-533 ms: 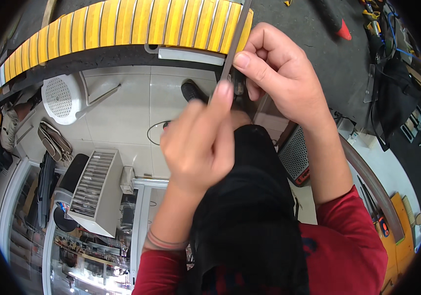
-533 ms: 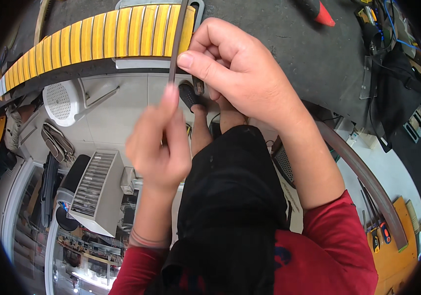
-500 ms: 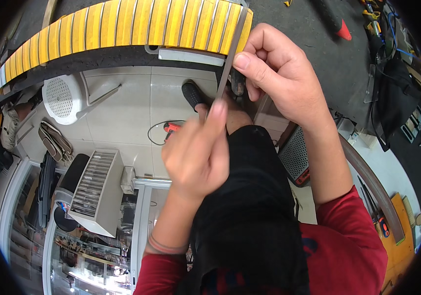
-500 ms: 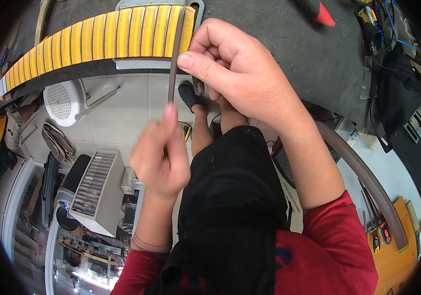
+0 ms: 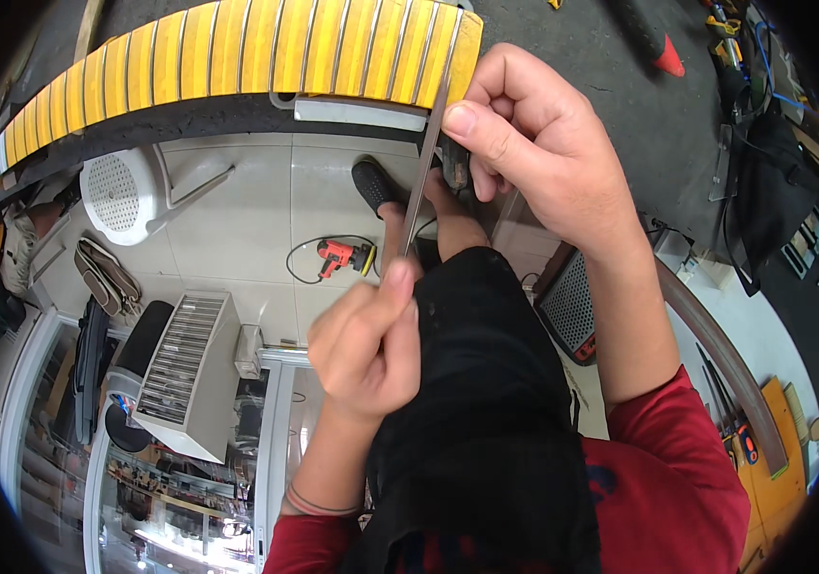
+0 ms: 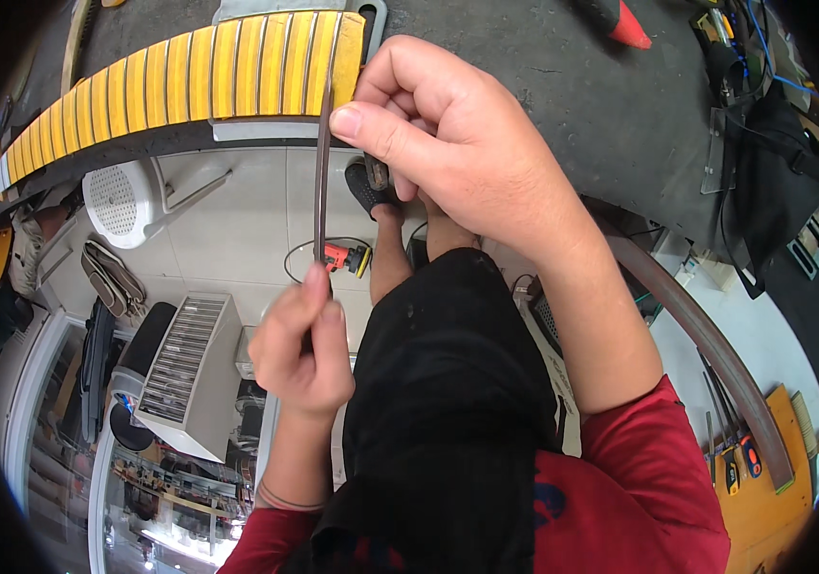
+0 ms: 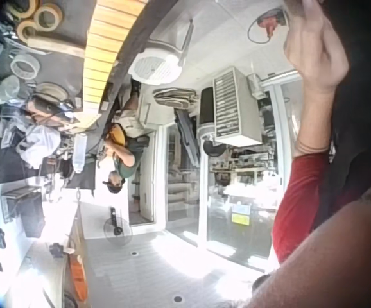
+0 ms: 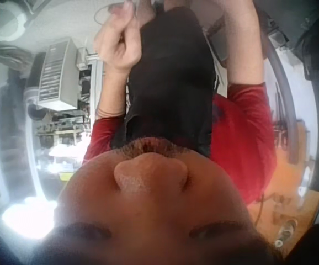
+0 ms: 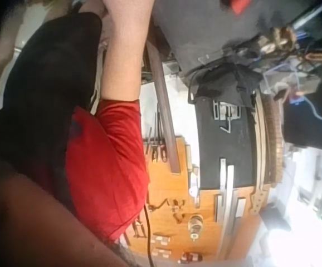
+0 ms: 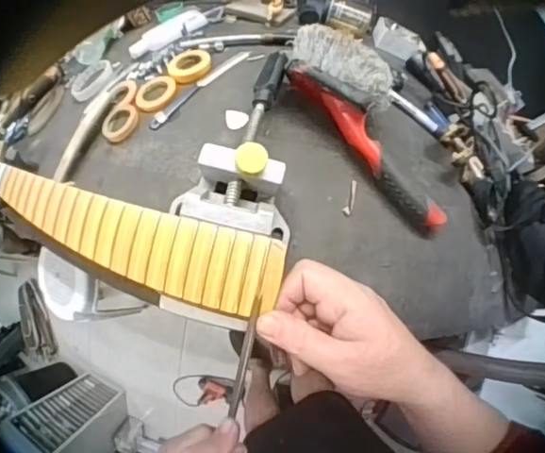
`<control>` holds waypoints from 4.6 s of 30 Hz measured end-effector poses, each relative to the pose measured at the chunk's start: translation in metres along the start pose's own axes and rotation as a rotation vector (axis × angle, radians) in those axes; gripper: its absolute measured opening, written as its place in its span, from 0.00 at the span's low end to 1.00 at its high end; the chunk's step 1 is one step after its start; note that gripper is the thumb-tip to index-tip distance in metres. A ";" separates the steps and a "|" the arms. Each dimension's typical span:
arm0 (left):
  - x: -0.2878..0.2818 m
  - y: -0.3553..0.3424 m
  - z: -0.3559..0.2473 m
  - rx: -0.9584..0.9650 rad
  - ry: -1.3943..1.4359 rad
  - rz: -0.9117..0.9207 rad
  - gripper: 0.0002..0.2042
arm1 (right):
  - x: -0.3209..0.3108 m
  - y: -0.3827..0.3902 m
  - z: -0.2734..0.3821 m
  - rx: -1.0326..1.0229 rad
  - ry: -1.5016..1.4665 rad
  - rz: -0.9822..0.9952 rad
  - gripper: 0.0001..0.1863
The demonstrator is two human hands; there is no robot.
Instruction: The person uses a thin metal file to smooth the edges of the frets on a guitar neck held in a vise, then uses a brush to clean the surface.
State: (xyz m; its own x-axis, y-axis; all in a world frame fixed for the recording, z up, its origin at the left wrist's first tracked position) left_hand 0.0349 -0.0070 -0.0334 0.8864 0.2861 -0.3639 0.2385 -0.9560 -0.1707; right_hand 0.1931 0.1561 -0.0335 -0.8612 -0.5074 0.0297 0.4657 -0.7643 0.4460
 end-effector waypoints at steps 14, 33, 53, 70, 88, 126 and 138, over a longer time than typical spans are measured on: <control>0.020 -0.051 0.002 0.000 0.058 -0.021 0.20 | -0.002 -0.002 -0.001 -0.007 -0.038 0.034 0.11; 0.004 -0.007 -0.002 0.057 -0.223 -0.005 0.22 | 0.000 -0.002 -0.001 -0.027 -0.008 0.044 0.11; 0.002 -0.001 0.004 0.091 -0.066 0.002 0.21 | -0.004 -0.001 -0.001 -0.034 -0.007 0.054 0.11; -0.016 0.030 0.004 0.111 -0.144 0.074 0.21 | -0.004 -0.001 -0.010 -0.073 0.045 0.018 0.12; -0.004 0.012 0.004 -0.018 0.002 0.017 0.23 | -0.005 0.000 -0.009 -0.043 0.057 0.007 0.11; 0.007 -0.025 0.004 -0.038 0.039 0.057 0.17 | -0.003 0.000 -0.001 -0.012 -0.006 0.028 0.10; -0.002 -0.003 0.002 -0.007 -0.070 0.057 0.21 | 0.000 0.000 0.001 -0.013 0.030 0.020 0.10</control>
State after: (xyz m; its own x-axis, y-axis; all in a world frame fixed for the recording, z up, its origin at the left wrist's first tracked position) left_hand 0.0316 -0.0049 -0.0345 0.8688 0.2351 -0.4359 0.1917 -0.9712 -0.1417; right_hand 0.1932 0.1567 -0.0327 -0.8454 -0.5340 0.0118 0.4855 -0.7590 0.4338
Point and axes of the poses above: each hand's wrist, its own y-axis away from the middle knuckle, its own x-axis out of the palm, z = x × y, the point moved 2 cm from there along -y, towards the middle knuckle
